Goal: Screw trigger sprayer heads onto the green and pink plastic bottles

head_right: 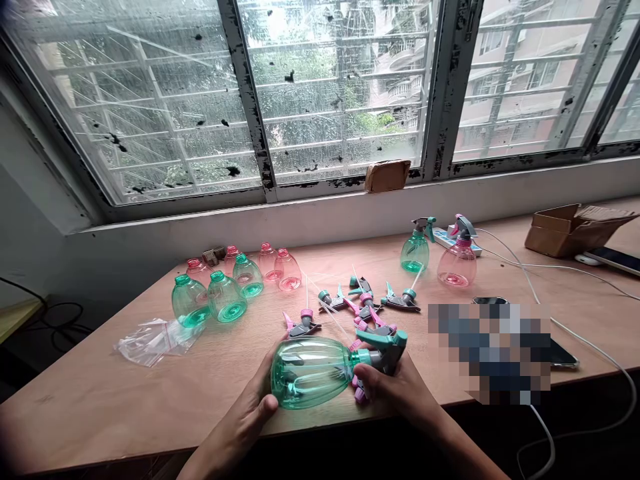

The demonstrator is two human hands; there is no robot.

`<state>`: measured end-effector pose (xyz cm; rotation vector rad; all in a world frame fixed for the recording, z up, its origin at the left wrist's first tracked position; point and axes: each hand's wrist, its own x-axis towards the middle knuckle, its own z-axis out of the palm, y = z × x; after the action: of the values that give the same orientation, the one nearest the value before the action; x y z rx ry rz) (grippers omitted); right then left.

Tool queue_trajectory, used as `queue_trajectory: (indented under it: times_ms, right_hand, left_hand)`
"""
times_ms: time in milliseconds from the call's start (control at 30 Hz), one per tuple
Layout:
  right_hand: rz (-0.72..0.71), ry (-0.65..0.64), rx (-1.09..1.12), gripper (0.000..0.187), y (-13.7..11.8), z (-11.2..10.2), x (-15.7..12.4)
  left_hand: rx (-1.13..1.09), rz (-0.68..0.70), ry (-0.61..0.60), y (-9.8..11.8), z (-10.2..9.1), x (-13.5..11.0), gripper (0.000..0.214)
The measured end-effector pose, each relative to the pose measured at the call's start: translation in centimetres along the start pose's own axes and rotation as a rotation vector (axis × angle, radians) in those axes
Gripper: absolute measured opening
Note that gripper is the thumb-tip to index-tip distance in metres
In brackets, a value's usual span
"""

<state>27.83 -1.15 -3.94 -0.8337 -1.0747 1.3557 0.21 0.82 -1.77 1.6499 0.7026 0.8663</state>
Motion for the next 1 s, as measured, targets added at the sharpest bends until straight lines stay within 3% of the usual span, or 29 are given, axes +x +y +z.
queue_trajectory:
  times_ms: [133,333,533,767,1000]
  right_hand:
    - [-0.042,0.018,-0.024,0.04,0.18,-0.53,0.38]
    - [-0.021,-0.021,0.035,0.039,0.17,-0.26,0.46]
    - [0.01,-0.048,0.067,0.042,0.31,-0.36,0.47]
    - [0.04,0.009,-0.033,0.049,-0.3,-0.2,0.08]
    - [0.05,-0.051,-0.093,0.038,-0.63,-0.05,-0.05]
  left_hand:
    - [0.116,-0.084,0.008,0.19,0.15,-0.1,0.118]
    - [0.091,-0.048,0.028,0.13,0.25,0.55,0.09]
    - [-0.045,-0.071,0.029,0.27,0.32,0.21,0.107]
    - [0.042,-0.046,-0.016,0.88,0.06,0.26,0.093]
    - [0.091,-0.085,-0.022,0.95,-0.29,0.13,0.087]
